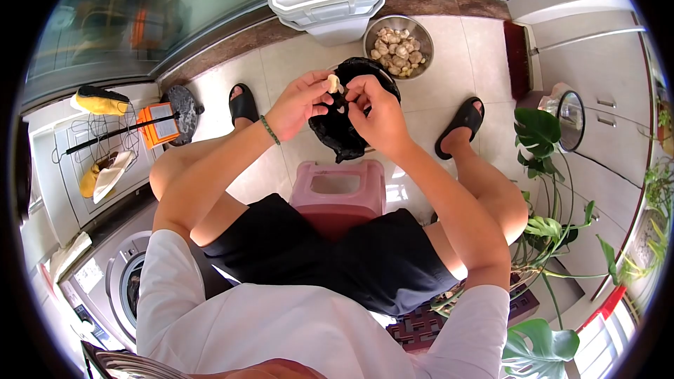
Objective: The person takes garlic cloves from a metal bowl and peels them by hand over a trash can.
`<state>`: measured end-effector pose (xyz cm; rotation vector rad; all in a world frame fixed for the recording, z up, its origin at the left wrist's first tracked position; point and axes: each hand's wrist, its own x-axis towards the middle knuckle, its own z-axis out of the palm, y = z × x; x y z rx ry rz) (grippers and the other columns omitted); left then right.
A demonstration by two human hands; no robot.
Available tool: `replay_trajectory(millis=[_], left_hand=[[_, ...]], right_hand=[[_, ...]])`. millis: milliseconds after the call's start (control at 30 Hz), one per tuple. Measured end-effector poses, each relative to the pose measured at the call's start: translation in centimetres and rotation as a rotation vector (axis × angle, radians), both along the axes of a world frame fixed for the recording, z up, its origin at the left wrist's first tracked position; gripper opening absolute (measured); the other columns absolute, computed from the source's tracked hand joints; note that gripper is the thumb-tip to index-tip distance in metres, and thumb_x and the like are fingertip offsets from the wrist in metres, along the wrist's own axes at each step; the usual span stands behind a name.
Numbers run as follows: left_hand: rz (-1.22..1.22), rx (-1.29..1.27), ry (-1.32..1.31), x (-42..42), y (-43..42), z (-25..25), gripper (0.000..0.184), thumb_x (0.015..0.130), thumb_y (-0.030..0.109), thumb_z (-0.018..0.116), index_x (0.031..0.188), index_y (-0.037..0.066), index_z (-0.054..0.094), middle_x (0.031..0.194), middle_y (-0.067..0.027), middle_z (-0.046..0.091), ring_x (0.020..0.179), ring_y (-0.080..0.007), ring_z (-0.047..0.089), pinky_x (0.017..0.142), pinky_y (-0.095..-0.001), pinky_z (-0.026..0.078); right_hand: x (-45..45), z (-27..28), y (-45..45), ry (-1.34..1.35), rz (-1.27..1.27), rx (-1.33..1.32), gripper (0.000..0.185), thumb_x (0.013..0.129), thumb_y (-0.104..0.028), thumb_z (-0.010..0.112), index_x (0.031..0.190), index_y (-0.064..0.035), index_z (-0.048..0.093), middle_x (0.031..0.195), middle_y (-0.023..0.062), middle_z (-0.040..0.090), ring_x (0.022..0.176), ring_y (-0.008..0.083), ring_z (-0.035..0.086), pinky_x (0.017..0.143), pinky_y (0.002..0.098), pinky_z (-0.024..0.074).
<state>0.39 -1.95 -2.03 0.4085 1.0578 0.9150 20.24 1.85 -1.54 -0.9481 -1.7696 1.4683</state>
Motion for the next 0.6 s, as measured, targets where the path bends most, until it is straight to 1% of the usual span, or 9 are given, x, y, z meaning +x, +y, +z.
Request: replay_trajectory(millis=[67, 100, 167, 200, 267, 500, 600], left_hand=[[-0.017, 0.025, 0.013, 0.1, -0.1, 0.4, 0.031, 0.097, 0.028, 0.06, 0.125, 0.014, 0.058, 0.098, 0.0051, 0.061, 0.086, -0.0066, 0.057, 0.077, -0.0252, 0.048], [-0.033, 0.052, 0.026, 0.2, -0.1, 0.5, 0.033, 0.097, 0.027, 0.059, 0.128, 0.014, 0.058, 0.098, 0.005, 0.061, 0.086, -0.0063, 0.057, 0.077, -0.0248, 0.048], [-0.076, 0.05, 0.022, 0.1, -0.1, 0.0, 0.033, 0.097, 0.027, 0.06, 0.127, 0.015, 0.059, 0.098, 0.0049, 0.061, 0.085, -0.0062, 0.057, 0.076, -0.0244, 0.048], [-0.118, 0.049, 0.018, 0.1, -0.1, -0.2, 0.032, 0.097, 0.027, 0.06, 0.127, 0.015, 0.06, 0.099, 0.0048, 0.062, 0.085, -0.0061, 0.057, 0.075, -0.024, 0.047], [-0.13, 0.048, 0.006, 0.2, -0.2, -0.3, 0.031, 0.097, 0.027, 0.06, 0.125, 0.015, 0.061, 0.099, 0.0048, 0.062, 0.084, -0.0061, 0.057, 0.075, -0.0236, 0.047], [-0.148, 0.057, -0.019, 0.4, -0.2, -0.1, 0.03, 0.096, 0.027, 0.061, 0.123, 0.014, 0.062, 0.101, 0.005, 0.063, 0.083, -0.0055, 0.056, 0.073, -0.0222, 0.047], [-0.15, 0.052, -0.016, 0.4, -0.1, -0.1, 0.03, 0.096, 0.027, 0.062, 0.122, 0.013, 0.063, 0.1, 0.0052, 0.064, 0.082, -0.0052, 0.056, 0.073, -0.0216, 0.047]], right_hand=[[0.2, 0.5, 0.2, -0.103, 0.003, 0.06, 0.034, 0.081, 0.012, 0.061, 0.11, -0.0028, 0.052, 0.091, 0.0042, 0.061, 0.076, 0.0113, 0.058, 0.07, 0.0259, 0.0486], [0.1, 0.6, 0.2, -0.104, 0.001, 0.06, 0.034, 0.081, 0.012, 0.061, 0.11, -0.0028, 0.052, 0.091, 0.0042, 0.061, 0.076, 0.0113, 0.058, 0.07, 0.0259, 0.0486], [-0.3, 0.8, 0.3, 0.002, -0.084, 0.208, 0.033, 0.078, 0.01, 0.065, 0.107, -0.0037, 0.056, 0.096, 0.0067, 0.062, 0.072, 0.0159, 0.061, 0.065, 0.0284, 0.0504], [-0.2, 1.0, 0.4, 0.002, -0.085, 0.208, 0.033, 0.078, 0.01, 0.065, 0.107, -0.0037, 0.056, 0.096, 0.0067, 0.062, 0.072, 0.0159, 0.061, 0.065, 0.0284, 0.0504], [-0.1, 1.4, 0.4, -0.053, -0.034, 0.298, 0.035, 0.079, 0.008, 0.067, 0.109, -0.0048, 0.057, 0.101, 0.008, 0.062, 0.076, 0.0178, 0.063, 0.066, 0.0296, 0.0521], [0.1, 1.2, 0.5, -0.054, -0.017, 0.322, 0.033, 0.079, 0.007, 0.068, 0.108, -0.005, 0.057, 0.1, 0.0088, 0.064, 0.078, 0.0204, 0.065, 0.067, 0.0306, 0.0539], [0.1, 1.2, 0.5, -0.057, -0.021, 0.358, 0.033, 0.079, 0.007, 0.068, 0.108, -0.005, 0.058, 0.096, 0.0091, 0.064, 0.078, 0.0222, 0.065, 0.067, 0.0317, 0.0539]])
